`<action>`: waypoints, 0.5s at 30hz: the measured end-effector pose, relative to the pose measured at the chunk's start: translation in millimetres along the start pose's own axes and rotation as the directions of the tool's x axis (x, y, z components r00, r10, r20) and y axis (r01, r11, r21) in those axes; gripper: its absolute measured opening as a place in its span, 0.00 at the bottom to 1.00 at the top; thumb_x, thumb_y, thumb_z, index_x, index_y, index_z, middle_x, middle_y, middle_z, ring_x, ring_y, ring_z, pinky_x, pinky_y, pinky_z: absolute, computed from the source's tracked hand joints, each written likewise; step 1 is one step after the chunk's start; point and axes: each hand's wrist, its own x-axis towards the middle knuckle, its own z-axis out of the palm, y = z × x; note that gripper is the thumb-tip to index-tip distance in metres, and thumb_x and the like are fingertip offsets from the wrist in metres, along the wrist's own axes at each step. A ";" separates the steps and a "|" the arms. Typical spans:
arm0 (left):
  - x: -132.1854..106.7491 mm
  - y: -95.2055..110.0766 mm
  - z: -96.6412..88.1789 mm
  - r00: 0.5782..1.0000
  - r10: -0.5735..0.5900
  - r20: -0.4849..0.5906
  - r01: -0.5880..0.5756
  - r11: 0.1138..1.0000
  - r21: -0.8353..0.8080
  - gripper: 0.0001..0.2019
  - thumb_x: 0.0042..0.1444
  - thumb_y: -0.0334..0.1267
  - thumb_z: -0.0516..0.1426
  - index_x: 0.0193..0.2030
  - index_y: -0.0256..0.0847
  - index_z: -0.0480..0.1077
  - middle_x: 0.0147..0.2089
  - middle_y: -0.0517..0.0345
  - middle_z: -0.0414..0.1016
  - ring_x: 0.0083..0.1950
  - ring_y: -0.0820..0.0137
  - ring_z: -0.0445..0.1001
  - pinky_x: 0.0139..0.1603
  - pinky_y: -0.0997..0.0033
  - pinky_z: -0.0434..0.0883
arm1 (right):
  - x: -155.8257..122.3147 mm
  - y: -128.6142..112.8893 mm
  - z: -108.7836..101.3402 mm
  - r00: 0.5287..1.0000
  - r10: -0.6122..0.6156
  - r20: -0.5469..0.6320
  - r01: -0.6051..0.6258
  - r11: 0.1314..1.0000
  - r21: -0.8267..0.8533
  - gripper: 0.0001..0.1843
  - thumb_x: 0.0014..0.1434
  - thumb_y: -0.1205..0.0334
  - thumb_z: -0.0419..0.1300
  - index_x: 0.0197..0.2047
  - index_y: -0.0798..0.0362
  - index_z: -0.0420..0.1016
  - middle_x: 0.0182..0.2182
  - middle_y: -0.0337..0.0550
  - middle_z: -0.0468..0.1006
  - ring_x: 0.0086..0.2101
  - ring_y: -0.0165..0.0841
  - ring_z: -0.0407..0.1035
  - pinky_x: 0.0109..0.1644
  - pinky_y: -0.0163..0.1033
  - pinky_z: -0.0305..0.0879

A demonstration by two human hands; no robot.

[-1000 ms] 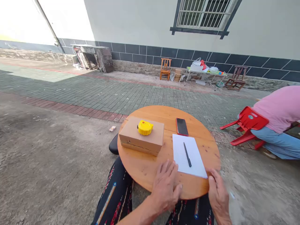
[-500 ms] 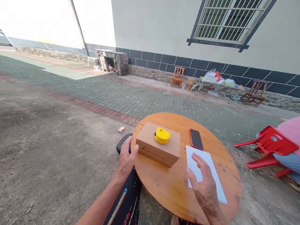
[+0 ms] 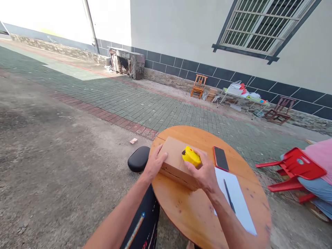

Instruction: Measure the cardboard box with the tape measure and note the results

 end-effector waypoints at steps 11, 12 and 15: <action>-122.4 -62.1 -32.0 0.995 0.080 -0.062 -0.083 0.996 -0.042 0.34 0.59 0.51 0.59 0.69 0.42 0.60 0.69 0.48 0.65 0.71 0.54 0.61 0.70 0.57 0.61 | -104.5 3.9 -57.0 0.706 0.630 -0.325 -0.106 0.547 0.831 0.24 0.62 0.48 0.57 0.59 0.44 0.72 0.56 0.43 0.76 0.43 0.39 0.77 0.44 0.48 0.75; -130.5 -68.6 -32.2 0.996 0.061 -0.064 -0.061 0.998 -0.003 0.34 0.58 0.51 0.60 0.68 0.42 0.61 0.69 0.48 0.66 0.71 0.54 0.61 0.70 0.56 0.61 | -114.6 4.6 -52.5 0.683 0.674 -0.283 -0.134 0.496 0.858 0.25 0.62 0.48 0.57 0.60 0.43 0.71 0.56 0.43 0.76 0.42 0.40 0.77 0.43 0.48 0.75; -143.4 -76.7 -26.3 0.997 0.024 -0.074 -0.014 0.991 0.132 0.34 0.56 0.53 0.61 0.66 0.41 0.63 0.66 0.46 0.69 0.70 0.51 0.62 0.69 0.53 0.61 | -133.1 9.0 -37.0 0.633 0.744 -0.213 -0.175 0.405 0.897 0.29 0.60 0.47 0.59 0.63 0.46 0.69 0.58 0.44 0.75 0.47 0.41 0.76 0.45 0.45 0.75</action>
